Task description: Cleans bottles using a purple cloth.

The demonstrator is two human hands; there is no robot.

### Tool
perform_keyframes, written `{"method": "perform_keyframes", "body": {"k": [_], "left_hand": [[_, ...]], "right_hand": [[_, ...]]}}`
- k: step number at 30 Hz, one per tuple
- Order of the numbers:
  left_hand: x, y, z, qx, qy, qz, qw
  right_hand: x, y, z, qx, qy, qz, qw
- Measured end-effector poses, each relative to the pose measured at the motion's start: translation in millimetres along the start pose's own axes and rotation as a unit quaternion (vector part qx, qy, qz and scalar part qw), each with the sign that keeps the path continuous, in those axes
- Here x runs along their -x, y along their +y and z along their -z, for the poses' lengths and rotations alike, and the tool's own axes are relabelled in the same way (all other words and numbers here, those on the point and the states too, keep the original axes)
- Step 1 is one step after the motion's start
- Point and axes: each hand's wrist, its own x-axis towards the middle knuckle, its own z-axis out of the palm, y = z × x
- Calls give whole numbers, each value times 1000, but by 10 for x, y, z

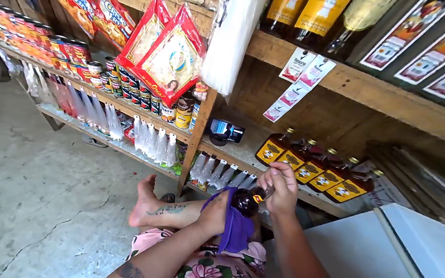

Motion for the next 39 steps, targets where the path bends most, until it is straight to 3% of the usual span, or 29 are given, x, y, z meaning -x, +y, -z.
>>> {"method": "perform_keyframes", "body": {"k": [8,23,35,39], "left_hand": [[32,166,30,-4,123,-153,981],[109,201,173,-119,160,-144,969],[169,264,106,-253,261,-222,905],[185,317,120,-262,239,-203,913]], "right_hand": [[143,-45,-132,9,-38,28,999],[142,-27,-140,23,-53,30,998],[65,0,-53,8,12,5,1000],[67,2,-45,9,14,9,1000]]}}
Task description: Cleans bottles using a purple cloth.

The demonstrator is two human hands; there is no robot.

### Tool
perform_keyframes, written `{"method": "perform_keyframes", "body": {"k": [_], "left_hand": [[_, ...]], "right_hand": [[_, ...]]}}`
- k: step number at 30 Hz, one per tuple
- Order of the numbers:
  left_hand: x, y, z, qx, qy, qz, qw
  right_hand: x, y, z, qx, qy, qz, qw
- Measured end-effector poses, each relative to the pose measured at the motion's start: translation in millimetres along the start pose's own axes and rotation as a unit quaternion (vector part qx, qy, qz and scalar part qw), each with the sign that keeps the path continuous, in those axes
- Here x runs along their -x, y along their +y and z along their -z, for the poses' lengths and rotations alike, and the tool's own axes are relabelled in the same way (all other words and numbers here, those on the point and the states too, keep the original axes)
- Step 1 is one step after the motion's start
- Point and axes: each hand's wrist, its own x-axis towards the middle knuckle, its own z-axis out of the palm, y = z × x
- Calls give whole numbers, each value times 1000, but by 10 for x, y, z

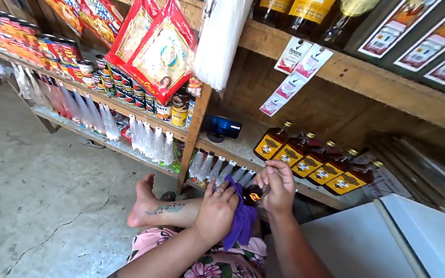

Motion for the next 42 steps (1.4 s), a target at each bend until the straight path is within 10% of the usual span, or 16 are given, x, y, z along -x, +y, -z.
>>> {"method": "perform_keyframes", "body": {"k": [10,19,27,36,42], "left_hand": [[-275,2,174,70,-230,97,966],[-168,-73,64,73,-55,26,996],[-239,-76,168,119,-224,113,961],[-192,-199,114,146,-108,63,981],[-205,-110,155,132,-214,106,962]], "right_hand": [[-2,8,4,-8,-4,1,1000],[9,13,6,0,-3,5,1000],[38,-3,-36,-1,-22,12,1000],[26,12,-22,0,-19,14,1000],[25,16,-18,-12,-15,13,1000]]}}
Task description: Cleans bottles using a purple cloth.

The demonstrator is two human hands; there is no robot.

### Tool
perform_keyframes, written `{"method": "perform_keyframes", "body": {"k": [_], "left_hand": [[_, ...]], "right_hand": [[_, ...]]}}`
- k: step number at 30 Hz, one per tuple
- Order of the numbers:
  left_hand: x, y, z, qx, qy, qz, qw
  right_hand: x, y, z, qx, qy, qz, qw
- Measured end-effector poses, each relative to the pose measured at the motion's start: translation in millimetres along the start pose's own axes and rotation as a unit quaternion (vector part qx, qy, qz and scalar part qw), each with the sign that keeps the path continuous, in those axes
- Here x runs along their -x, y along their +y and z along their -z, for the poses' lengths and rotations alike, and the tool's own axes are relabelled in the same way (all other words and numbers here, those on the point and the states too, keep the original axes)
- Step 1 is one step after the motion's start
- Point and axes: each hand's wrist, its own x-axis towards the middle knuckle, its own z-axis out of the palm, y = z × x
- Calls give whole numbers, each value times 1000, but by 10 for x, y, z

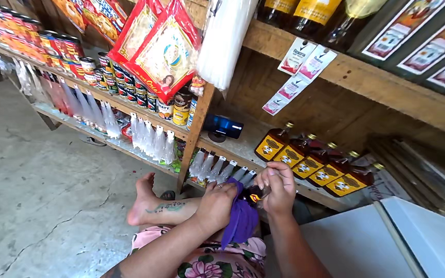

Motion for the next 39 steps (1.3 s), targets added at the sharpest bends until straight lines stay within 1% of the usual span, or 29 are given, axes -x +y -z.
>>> {"method": "perform_keyframes", "body": {"k": [2,4,6,9,13,14,17,20,24,26,29,35,39], "left_hand": [[-4,-25,-3,8,16,-12,1000],[-15,-69,-12,11,64,-45,997],[-26,-105,-10,21,84,-63,994],[-23,-116,-4,32,83,-55,994],[1,-44,14,18,24,-18,999],[6,-39,7,17,24,-18,999],[-9,-88,-11,26,57,-44,997],[-41,-158,-15,59,70,-56,994],[-93,-298,-88,151,98,-76,981],[-104,-354,-121,215,82,-58,971],[-92,-382,-212,290,67,-12,955],[-51,-338,-247,334,64,46,939],[-30,-329,-211,367,64,87,924]], "right_hand": [[5,-4,2,5,-4,2,1000],[15,-4,9,9,-12,6,1000],[23,0,11,13,-13,11,1000],[18,2,10,14,-10,10,1000],[11,1,11,8,-8,8,1000],[12,0,8,8,-8,7,1000],[14,-4,-1,7,-7,8,1000],[20,-1,0,6,-11,9,1000],[23,3,4,3,-11,9,1000],[27,-2,-2,5,-12,8,1000],[34,2,-16,8,-18,10,1000],[55,-7,-64,20,-25,18,999],[137,-37,-136,46,-55,34,997]]}}
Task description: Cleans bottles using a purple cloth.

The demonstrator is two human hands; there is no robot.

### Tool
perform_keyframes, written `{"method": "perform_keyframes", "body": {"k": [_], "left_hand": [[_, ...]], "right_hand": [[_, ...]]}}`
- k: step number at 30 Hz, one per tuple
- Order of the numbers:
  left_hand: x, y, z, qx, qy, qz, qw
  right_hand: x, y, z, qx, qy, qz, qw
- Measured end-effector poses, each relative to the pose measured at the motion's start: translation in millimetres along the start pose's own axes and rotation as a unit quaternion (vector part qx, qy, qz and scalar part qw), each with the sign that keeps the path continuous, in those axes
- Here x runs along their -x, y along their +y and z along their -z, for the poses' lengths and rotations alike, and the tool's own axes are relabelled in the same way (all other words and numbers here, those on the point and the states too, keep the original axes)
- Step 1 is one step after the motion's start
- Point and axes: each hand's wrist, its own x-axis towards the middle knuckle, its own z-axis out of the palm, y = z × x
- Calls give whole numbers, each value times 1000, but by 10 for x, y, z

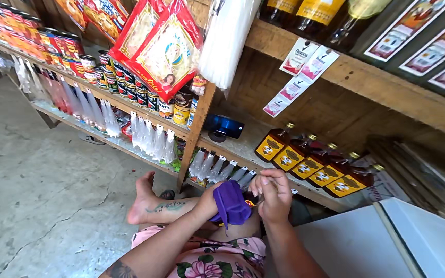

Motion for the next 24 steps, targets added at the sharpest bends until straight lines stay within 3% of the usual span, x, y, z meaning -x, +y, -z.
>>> {"method": "perform_keyframes", "body": {"k": [5,9,12,18,24], "left_hand": [[84,61,-33,35,14,26,999],[153,250,-60,-16,-2,-16,1000],[213,202,-126,-9,36,-74,997],[376,258,-183,82,85,-147,982],[366,341,-221,147,77,-126,978]], "right_hand": [[125,-73,-121,28,-43,30,998],[184,-96,-143,34,-56,45,997],[204,-91,-132,39,-62,56,996],[314,-102,-141,88,-69,91,990],[321,-1,-155,94,-79,169,978]]}}
